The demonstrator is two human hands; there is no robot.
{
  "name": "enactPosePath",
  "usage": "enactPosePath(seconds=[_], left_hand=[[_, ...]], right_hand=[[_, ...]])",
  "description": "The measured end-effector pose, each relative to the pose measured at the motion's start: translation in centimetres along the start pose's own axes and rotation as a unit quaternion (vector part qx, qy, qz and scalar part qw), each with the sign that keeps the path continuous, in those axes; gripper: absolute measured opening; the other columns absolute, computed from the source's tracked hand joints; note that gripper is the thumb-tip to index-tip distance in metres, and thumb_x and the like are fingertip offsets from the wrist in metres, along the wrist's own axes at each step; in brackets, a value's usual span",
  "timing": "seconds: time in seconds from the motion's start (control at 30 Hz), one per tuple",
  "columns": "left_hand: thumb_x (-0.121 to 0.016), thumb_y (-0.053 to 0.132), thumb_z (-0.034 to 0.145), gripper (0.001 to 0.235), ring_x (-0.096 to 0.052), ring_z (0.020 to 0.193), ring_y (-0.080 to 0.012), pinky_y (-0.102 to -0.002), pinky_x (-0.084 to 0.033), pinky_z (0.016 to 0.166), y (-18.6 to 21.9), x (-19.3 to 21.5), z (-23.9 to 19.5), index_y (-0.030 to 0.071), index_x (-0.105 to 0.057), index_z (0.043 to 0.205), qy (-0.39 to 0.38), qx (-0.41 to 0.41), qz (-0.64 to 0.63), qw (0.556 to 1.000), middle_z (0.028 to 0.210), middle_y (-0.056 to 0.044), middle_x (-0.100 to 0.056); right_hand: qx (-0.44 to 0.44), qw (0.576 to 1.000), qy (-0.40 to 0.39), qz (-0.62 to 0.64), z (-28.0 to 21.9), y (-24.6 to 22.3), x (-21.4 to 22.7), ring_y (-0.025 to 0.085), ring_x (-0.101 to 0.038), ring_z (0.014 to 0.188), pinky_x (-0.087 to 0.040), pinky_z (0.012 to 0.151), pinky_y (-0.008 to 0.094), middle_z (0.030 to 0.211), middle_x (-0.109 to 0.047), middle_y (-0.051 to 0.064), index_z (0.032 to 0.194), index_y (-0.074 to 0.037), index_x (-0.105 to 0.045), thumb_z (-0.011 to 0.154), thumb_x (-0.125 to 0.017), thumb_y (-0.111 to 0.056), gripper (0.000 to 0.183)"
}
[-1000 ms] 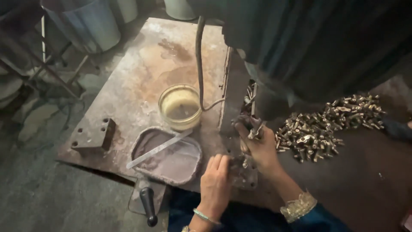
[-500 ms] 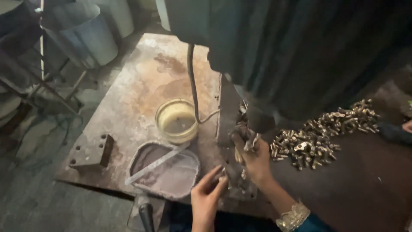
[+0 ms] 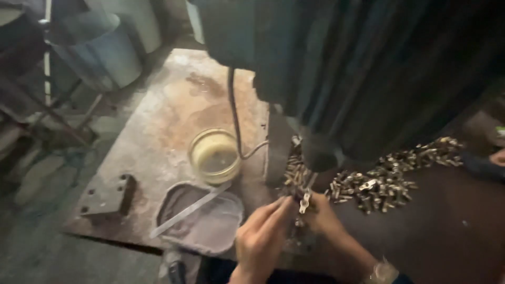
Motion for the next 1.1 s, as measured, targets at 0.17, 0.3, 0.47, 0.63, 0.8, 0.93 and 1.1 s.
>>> enactPosePath(seconds=[0.17,0.3,0.47,0.63,0.8,0.93,1.1], left_hand=[[-0.075,0.006,0.085,0.03,-0.069,0.081,-0.0345,-0.044,-0.054,0.068,-5.0,-4.0,-2.4,0.008,-0.076,0.115,-0.22,0.185,0.078,0.955,0.091,-0.015,-0.07],[-0.083,0.011,0.08,0.024,-0.074,0.082,-0.0297,-0.037,-0.058,0.07,-3.6,-4.8,-1.7,0.004,-0.074,0.101,-0.203,0.216,-0.122,0.947,0.092,-0.013,-0.07],[-0.077,0.006,0.077,0.028,-0.074,0.084,-0.03,-0.036,-0.059,0.07,-7.8,0.2,1.2,0.004,-0.076,0.105,-0.169,0.21,-0.051,0.962,0.095,-0.014,-0.073],[-0.076,0.004,0.086,0.033,-0.069,0.091,-0.0389,-0.042,-0.054,0.076,-8.8,5.3,6.1,-0.004,-0.069,0.117,-0.003,0.129,0.131,0.983,0.106,-0.023,-0.07],[-0.082,0.015,0.078,0.021,-0.071,0.079,-0.0315,-0.041,-0.057,0.069,-7.0,-1.5,-2.1,0.007,-0.075,0.096,-0.107,0.144,0.039,0.983,0.086,-0.013,-0.071],[-0.085,0.021,0.077,0.031,-0.073,0.078,-0.0272,-0.038,-0.059,0.068,-3.3,-4.3,-1.9,0.009,-0.077,0.105,-0.136,0.206,-0.018,0.969,0.089,-0.01,-0.074],[-0.084,0.027,0.073,0.036,-0.064,0.104,-0.032,-0.042,-0.05,0.088,1.3,-2.8,3.0,0.014,-0.078,0.106,-0.117,0.104,0.112,0.981,0.107,-0.011,-0.073]], right_hand=[[-0.066,0.994,0.047,-0.073,-1.1,-4.4,1.5,0.021,-0.069,0.085,-0.053,0.069,0.037,0.101,-0.077,0.008,0.128,-0.002,-0.068,0.083,-0.074,0.001,0.046],[0.005,0.972,-0.028,-0.233,-2.8,-9.0,-0.2,0.031,-0.077,0.084,-0.058,0.067,0.039,0.093,-0.074,0.019,0.12,-0.005,-0.067,0.076,-0.066,0.003,0.044],[-0.006,0.956,-0.108,-0.272,-3.1,-8.8,0.1,0.033,-0.075,0.087,-0.057,0.072,0.039,0.094,-0.075,0.018,0.114,-0.007,-0.068,0.08,-0.078,-0.01,0.036],[0.122,0.955,-0.087,-0.256,-5.1,-9.8,-1.4,0.032,-0.074,0.097,-0.058,0.08,0.037,0.111,-0.072,0.019,0.114,-0.006,-0.07,0.094,-0.063,-0.005,0.021],[-0.188,0.961,0.015,-0.201,-5.6,-2.6,1.7,0.015,-0.077,0.1,-0.059,0.087,0.031,0.109,-0.081,0.009,0.127,-0.01,-0.068,0.087,-0.078,-0.019,0.042],[-0.1,0.992,0.078,-0.003,-4.7,-3.2,1.4,0.013,-0.067,0.104,-0.056,0.089,0.031,0.117,-0.076,0.009,0.13,-0.004,-0.067,0.087,-0.074,-0.01,0.045],[-0.039,0.99,0.089,0.107,-1.8,4.3,0.5,0.009,-0.069,0.094,-0.059,0.079,0.026,0.106,-0.075,0.0,0.122,-0.007,-0.068,0.097,-0.066,-0.015,0.027]])
Point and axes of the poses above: each hand's wrist, its own z-axis towards the middle knuckle, its own x-axis out of the back of the hand, y = z × x, the point moved 9 cm from there along z, towards the middle knuckle
